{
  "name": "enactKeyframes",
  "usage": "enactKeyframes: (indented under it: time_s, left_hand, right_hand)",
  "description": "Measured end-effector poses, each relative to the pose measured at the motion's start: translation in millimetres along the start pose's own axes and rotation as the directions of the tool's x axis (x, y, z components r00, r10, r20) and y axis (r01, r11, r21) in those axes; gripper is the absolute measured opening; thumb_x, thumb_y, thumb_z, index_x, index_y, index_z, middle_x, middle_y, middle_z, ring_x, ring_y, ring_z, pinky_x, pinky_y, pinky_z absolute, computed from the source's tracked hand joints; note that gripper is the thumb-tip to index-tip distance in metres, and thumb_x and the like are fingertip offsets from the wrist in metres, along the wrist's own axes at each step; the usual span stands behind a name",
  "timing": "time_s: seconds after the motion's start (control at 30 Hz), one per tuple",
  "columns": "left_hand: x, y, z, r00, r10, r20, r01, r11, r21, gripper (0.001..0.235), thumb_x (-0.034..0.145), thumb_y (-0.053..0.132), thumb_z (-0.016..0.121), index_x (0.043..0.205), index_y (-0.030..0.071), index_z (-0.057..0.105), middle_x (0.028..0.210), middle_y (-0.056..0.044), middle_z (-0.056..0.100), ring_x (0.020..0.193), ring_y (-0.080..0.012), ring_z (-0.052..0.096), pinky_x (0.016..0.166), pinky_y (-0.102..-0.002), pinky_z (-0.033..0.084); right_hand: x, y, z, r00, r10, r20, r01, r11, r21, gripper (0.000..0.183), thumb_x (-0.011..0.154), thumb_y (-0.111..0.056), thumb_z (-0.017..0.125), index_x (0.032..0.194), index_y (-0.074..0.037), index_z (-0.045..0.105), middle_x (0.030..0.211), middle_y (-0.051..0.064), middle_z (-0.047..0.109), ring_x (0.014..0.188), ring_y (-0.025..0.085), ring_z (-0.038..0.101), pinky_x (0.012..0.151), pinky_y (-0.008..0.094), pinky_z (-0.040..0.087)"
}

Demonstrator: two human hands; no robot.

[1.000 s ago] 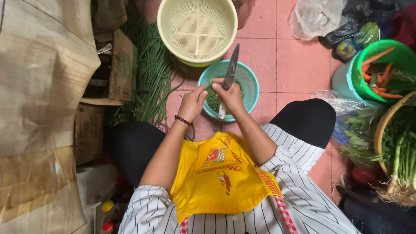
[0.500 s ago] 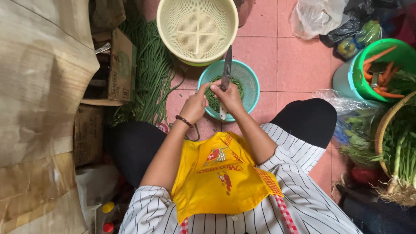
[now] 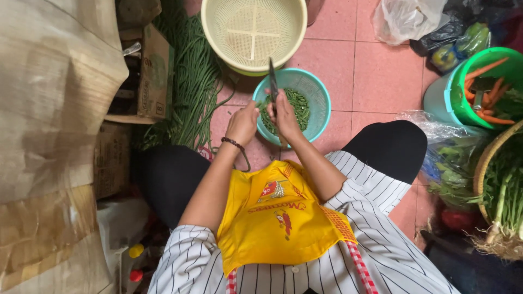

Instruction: Cutting yardlong beans into small pieces using a knife and placing them into a bowl.

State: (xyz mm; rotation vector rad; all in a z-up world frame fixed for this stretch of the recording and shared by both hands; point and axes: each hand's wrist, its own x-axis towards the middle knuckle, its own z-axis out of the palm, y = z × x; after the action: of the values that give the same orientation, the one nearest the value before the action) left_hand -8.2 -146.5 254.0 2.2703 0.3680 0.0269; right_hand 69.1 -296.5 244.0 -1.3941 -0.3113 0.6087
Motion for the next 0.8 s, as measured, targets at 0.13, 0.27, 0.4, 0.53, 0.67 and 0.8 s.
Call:
enactKeyframes:
  time_s: [0.13, 0.27, 0.4, 0.53, 0.67, 0.8]
  left_hand:
    - [2.6, -13.8, -8.8, 0.995, -0.092, 0.024, 0.094, 0.991, -0.090, 0.026, 0.102, 0.022, 0.049, 0.120, 0.005, 0.059, 0.099, -0.026, 0.072, 0.097, -0.0466, 0.067, 0.084, -0.057, 0.050]
    - [-0.6, -19.7, -17.5, 0.995, -0.091, 0.031, 0.093, 0.992, -0.083, 0.029, 0.104, 0.022, 0.049, 0.124, 0.005, 0.059, 0.101, -0.026, 0.071, 0.099, -0.0467, 0.066, 0.085, -0.056, 0.050]
    - [-7.2, -24.7, -23.8, 0.996, -0.084, -0.033, 0.081, 0.994, -0.070, 0.031, 0.100, 0.029, 0.059, 0.120, 0.006, 0.063, 0.103, -0.026, 0.070, 0.100, -0.0462, 0.065, 0.084, -0.054, 0.051]
    - [-12.7, -21.8, -35.1, 0.987, -0.146, -0.066, 0.143, 0.989, -0.040, 0.031, 0.100, 0.030, 0.059, 0.121, 0.007, 0.064, 0.103, -0.026, 0.071, 0.101, -0.0456, 0.065, 0.085, -0.053, 0.051]
    - [-16.8, -26.6, -40.8, 0.985, -0.139, -0.101, 0.134, 0.989, -0.063, 0.031, 0.100, 0.028, 0.059, 0.122, 0.007, 0.064, 0.104, -0.025, 0.071, 0.101, -0.0451, 0.065, 0.085, -0.053, 0.051]
    - [-14.5, -49.3, -38.1, 0.981, -0.097, -0.165, 0.090, 0.995, -0.049, 0.034, 0.097, 0.025, 0.059, 0.126, 0.009, 0.064, 0.106, -0.027, 0.070, 0.101, -0.0458, 0.065, 0.085, -0.053, 0.051]
  right_hand:
    - [-10.3, -31.2, 16.1, 0.992, -0.063, 0.110, 0.089, 0.966, -0.242, 0.055, 0.111, -0.051, 0.026, 0.141, -0.013, 0.052, 0.069, -0.001, 0.041, 0.055, 0.008, 0.038, 0.051, 0.027, 0.032]
    - [-5.1, -18.2, 21.5, 0.957, -0.203, 0.208, 0.266, 0.899, -0.347, 0.052, 0.116, -0.048, 0.027, 0.142, -0.011, 0.052, 0.074, 0.001, 0.050, 0.065, 0.012, 0.049, 0.062, 0.031, 0.043]
    - [-2.2, -16.0, 30.0, 0.970, -0.078, 0.229, 0.164, 0.909, -0.382, 0.052, 0.111, -0.045, 0.028, 0.143, -0.011, 0.053, 0.070, 0.005, 0.050, 0.063, 0.016, 0.050, 0.062, 0.033, 0.044]
    - [4.9, 7.1, 33.4, 0.902, -0.289, 0.320, 0.404, 0.826, -0.392, 0.049, 0.118, -0.043, 0.031, 0.147, -0.007, 0.047, 0.095, 0.011, 0.063, 0.081, 0.020, 0.063, 0.079, 0.036, 0.050]
    - [9.3, -4.9, 54.4, 0.902, -0.274, 0.333, 0.397, 0.829, -0.395, 0.044, 0.117, -0.042, 0.030, 0.139, -0.008, 0.050, 0.097, 0.017, 0.064, 0.084, 0.026, 0.065, 0.081, 0.042, 0.051]
    - [24.4, 4.2, 73.1, 0.951, -0.069, 0.300, 0.196, 0.888, -0.417, 0.039, 0.111, -0.042, 0.033, 0.124, -0.009, 0.048, 0.081, 0.016, 0.060, 0.073, 0.027, 0.064, 0.071, 0.040, 0.053]
